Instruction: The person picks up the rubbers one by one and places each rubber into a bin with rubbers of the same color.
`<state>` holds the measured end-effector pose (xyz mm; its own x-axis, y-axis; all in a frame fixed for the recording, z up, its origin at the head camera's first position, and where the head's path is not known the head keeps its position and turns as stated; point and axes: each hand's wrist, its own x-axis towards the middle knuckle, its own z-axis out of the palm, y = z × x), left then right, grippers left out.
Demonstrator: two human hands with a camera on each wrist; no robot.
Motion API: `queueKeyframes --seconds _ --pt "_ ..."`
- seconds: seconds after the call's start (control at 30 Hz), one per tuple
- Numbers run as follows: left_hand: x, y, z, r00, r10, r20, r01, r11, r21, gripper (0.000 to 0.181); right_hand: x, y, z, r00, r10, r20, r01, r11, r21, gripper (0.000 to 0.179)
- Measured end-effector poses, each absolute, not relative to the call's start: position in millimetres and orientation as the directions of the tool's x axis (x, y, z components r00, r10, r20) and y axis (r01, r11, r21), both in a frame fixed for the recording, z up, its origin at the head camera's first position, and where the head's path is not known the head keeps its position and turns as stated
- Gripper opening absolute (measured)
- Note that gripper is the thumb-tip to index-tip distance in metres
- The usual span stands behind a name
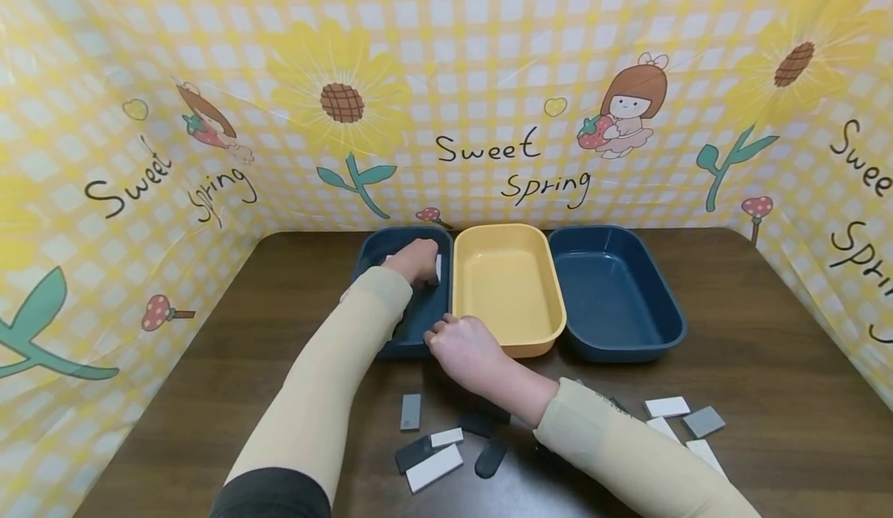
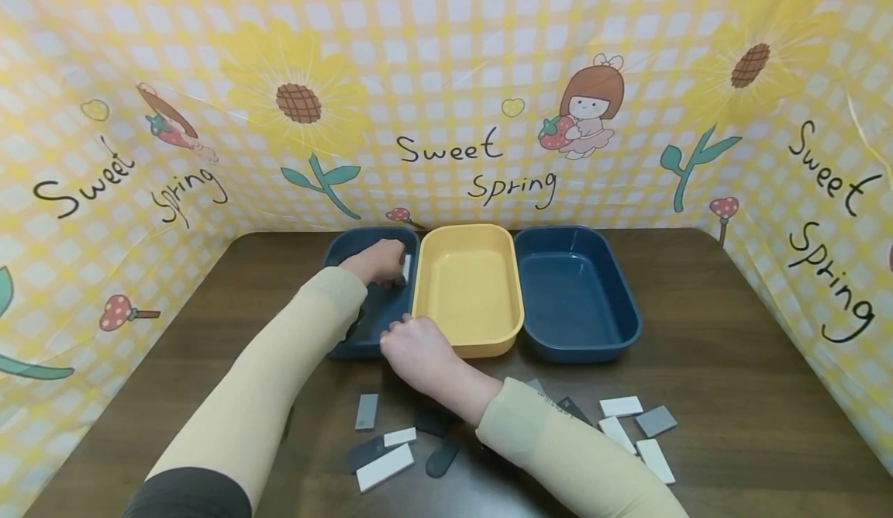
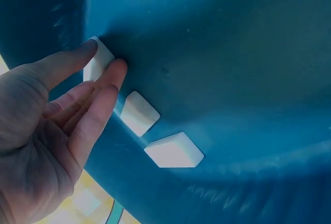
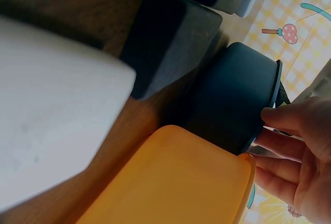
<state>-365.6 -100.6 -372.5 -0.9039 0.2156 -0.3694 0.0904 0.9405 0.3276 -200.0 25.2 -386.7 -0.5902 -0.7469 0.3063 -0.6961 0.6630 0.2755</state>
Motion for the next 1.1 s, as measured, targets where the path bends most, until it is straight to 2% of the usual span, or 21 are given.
queueKeyframes --seconds 0.17,0.33,0.53,0.67,0.83,1.1 --pt "-361 -103 -365 -0.893 0.235 -0.384 0.124 0.949 0.290 0.013 -199 25 -387 -0.589 -0.749 0.304 -0.700 0.661 0.271 0.012" --pt "-354 -109 -347 -0.880 0.283 -0.381 0.218 0.954 0.204 0.020 -199 25 -386 -0.598 -0.748 0.288 -0.699 0.662 0.269 0.013" --pt "-348 -130 -325 -0.892 0.360 -0.272 0.338 0.933 0.126 0.035 -199 27 -384 -0.620 -0.738 0.267 -0.692 0.675 0.256 0.017" --pt "-343 -152 -317 -0.896 0.396 -0.202 0.368 0.916 0.161 0.042 -198 27 -383 -0.631 -0.732 0.257 -0.691 0.681 0.242 0.017" --pt "-334 -180 -313 -0.886 0.445 -0.131 0.411 0.884 0.223 0.039 -198 26 -383 -0.624 -0.737 0.260 -0.695 0.676 0.247 0.016" --pt "-295 -224 -313 -0.898 0.438 -0.039 0.405 0.858 0.316 0.035 -199 24 -384 -0.602 -0.744 0.290 -0.705 0.666 0.245 0.013"
